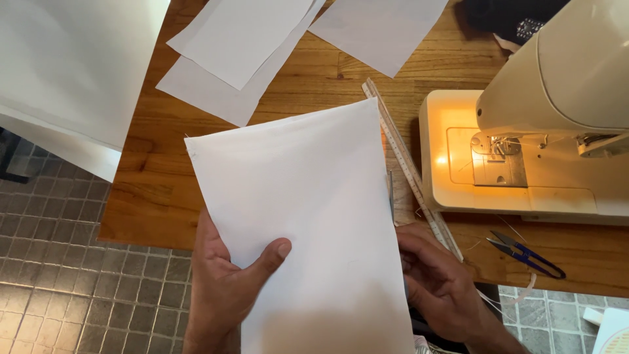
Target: Trimming thread with snips, cutting a strip of white fabric with scissors, and folding the fabric on a wooden table.
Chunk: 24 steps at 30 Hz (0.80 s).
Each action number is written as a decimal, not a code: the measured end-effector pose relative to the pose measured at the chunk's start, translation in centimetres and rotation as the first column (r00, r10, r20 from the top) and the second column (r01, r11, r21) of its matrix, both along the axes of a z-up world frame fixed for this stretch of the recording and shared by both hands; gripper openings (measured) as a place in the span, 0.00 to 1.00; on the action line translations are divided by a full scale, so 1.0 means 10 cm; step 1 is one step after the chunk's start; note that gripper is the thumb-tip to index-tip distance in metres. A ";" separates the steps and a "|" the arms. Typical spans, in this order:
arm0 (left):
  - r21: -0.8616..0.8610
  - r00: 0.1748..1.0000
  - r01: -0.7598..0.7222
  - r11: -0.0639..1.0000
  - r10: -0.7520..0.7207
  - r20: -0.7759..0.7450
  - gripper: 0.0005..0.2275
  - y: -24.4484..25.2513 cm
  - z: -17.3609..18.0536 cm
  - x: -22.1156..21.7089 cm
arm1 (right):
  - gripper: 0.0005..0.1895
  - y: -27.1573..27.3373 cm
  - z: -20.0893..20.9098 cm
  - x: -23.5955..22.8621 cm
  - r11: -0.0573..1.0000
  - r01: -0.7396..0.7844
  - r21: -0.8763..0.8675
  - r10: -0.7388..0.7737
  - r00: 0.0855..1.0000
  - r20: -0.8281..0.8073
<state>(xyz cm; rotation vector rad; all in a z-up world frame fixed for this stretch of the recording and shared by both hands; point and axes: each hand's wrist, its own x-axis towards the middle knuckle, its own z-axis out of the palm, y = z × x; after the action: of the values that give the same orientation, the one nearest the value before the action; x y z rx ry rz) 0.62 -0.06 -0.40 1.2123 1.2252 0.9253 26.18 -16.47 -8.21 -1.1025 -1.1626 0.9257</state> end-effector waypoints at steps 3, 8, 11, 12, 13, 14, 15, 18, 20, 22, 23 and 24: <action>-0.058 0.999 -0.020 0.998 0.018 -0.034 0.41 0.00 0.00 -0.01 | 0.28 0.02 0.00 0.01 1.000 -0.018 0.014 0.018 0.999 -0.048; 0.053 0.996 0.058 0.997 -0.055 -0.065 0.41 0.01 -0.06 -0.04 | 0.30 0.05 -0.09 0.05 0.997 -0.059 0.045 0.065 0.989 -0.135; 0.007 0.999 0.038 0.999 -0.038 0.037 0.40 0.00 -0.08 -0.02 | 0.27 0.05 -0.10 0.04 0.998 -0.034 0.049 0.040 0.992 -0.117; 0.006 0.999 0.038 0.999 -0.038 0.037 0.40 0.01 -0.08 -0.02 | 0.27 0.06 -0.09 0.03 0.998 -0.034 0.048 0.039 0.992 -0.118; 0.017 0.999 0.040 0.999 -0.041 0.008 0.40 0.01 -0.09 -0.02 | 0.28 0.06 -0.07 0.03 0.999 -0.029 0.041 0.033 0.994 -0.101; 0.029 0.999 0.042 0.999 -0.042 -0.022 0.40 0.02 -0.09 -0.02 | 0.29 0.06 -0.06 0.03 0.999 -0.025 0.036 0.028 0.996 -0.084; 0.029 0.999 0.042 0.999 -0.041 -0.022 0.40 0.01 -0.10 -0.03 | 0.29 0.06 -0.06 0.02 0.999 -0.025 0.036 0.028 0.996 -0.085; 0.046 0.999 0.044 0.998 -0.043 -0.030 0.40 0.02 -0.12 -0.03 | 0.29 0.05 -0.08 0.02 1.000 -0.014 -0.012 0.013 0.995 -0.103; 0.060 0.997 0.071 0.996 -0.073 0.023 0.40 0.02 -0.13 -0.03 | 0.27 0.05 -0.10 0.03 1.000 0.015 -0.024 -0.017 0.997 -0.082; 0.077 0.997 0.075 0.994 -0.076 0.006 0.40 0.02 -0.14 -0.04 | 0.27 0.04 -0.11 0.03 0.999 0.029 -0.036 -0.032 0.997 -0.066; 0.094 0.997 0.079 0.992 -0.078 -0.012 0.39 0.02 -0.14 -0.05 | 0.27 0.05 -0.12 0.03 0.998 0.043 -0.048 -0.046 0.998 -0.051; 0.094 0.997 0.079 0.992 -0.078 -0.012 0.39 0.03 -0.15 -0.05 | 0.27 0.03 -0.18 0.04 0.998 0.044 -0.048 -0.046 0.998 -0.051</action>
<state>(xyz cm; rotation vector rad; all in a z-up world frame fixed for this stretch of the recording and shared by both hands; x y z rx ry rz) 0.12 0.20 -1.91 1.3313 1.1429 0.9288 26.53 -16.13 -10.01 -1.1316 -1.0744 0.9454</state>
